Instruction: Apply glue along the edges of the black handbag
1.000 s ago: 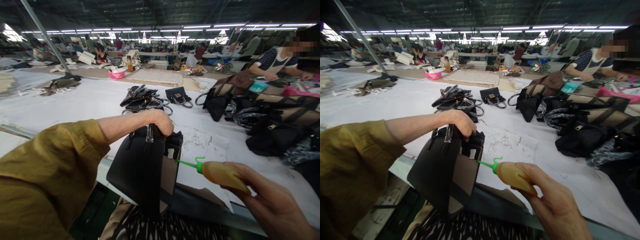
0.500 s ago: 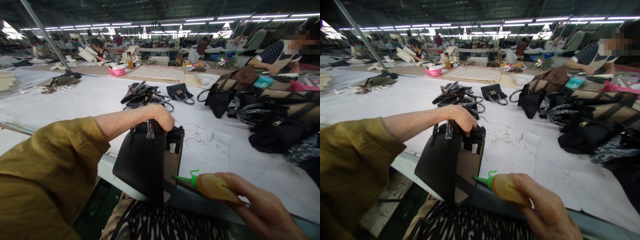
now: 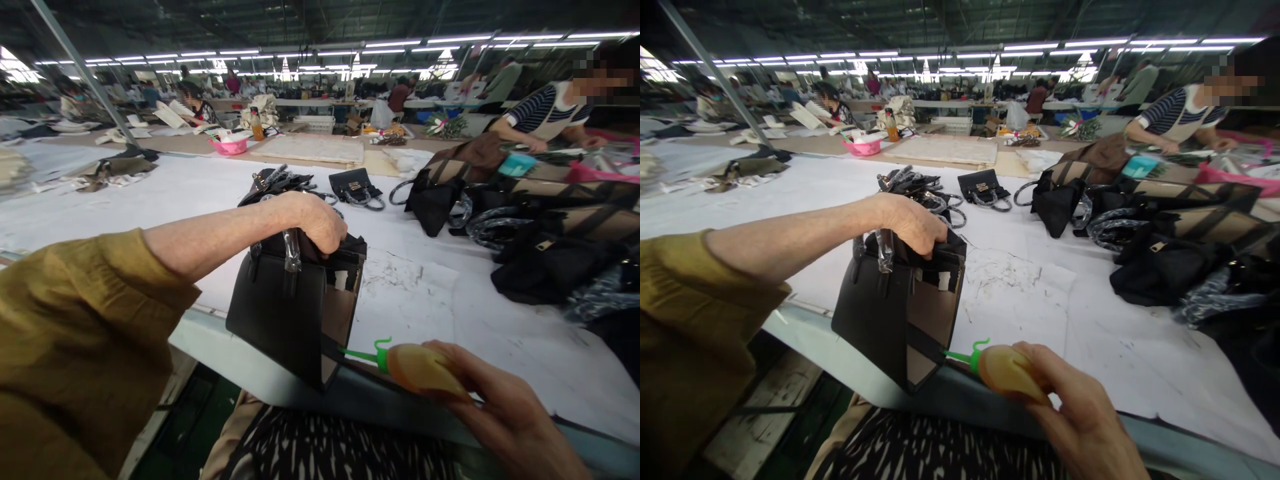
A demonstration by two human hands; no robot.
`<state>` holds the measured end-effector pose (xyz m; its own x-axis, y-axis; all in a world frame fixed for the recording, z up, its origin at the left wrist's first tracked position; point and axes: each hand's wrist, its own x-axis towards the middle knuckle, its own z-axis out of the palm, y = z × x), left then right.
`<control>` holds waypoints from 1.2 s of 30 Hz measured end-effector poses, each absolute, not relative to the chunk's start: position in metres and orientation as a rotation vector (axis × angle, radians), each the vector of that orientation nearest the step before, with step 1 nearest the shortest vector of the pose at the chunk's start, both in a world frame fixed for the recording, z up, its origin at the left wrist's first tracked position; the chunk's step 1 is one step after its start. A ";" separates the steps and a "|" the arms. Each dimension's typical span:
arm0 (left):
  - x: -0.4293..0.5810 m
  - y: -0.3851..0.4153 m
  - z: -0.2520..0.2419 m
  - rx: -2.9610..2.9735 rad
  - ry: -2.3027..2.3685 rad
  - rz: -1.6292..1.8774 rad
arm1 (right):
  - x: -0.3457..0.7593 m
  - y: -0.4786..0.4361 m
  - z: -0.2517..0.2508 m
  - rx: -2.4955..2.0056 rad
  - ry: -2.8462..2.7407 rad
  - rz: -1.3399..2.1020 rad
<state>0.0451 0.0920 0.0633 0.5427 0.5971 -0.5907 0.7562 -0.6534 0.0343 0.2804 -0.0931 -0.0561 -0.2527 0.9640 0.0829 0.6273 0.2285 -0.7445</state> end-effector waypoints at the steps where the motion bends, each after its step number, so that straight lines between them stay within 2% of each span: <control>1: 0.045 0.092 0.070 2.499 1.165 -0.795 | 0.280 -0.090 -0.057 -1.464 -1.923 0.760; 7: 0.048 0.091 0.101 2.576 1.269 -0.826 | 0.275 -0.066 -0.067 -1.472 -1.881 0.519; 13: 0.042 0.094 0.082 2.574 1.282 -0.974 | 0.267 -0.046 -0.086 -1.339 -2.058 0.268; 21: 0.048 0.076 0.052 2.668 1.198 -0.942 | 0.275 -0.038 -0.101 -1.150 -2.160 0.248; 30: 0.057 0.062 0.049 2.723 1.185 -0.909 | 0.281 -0.037 -0.085 -1.113 -2.185 0.177; 36: 0.058 0.057 0.045 2.747 1.164 -0.896 | 0.281 -0.038 -0.099 -1.137 -2.277 0.230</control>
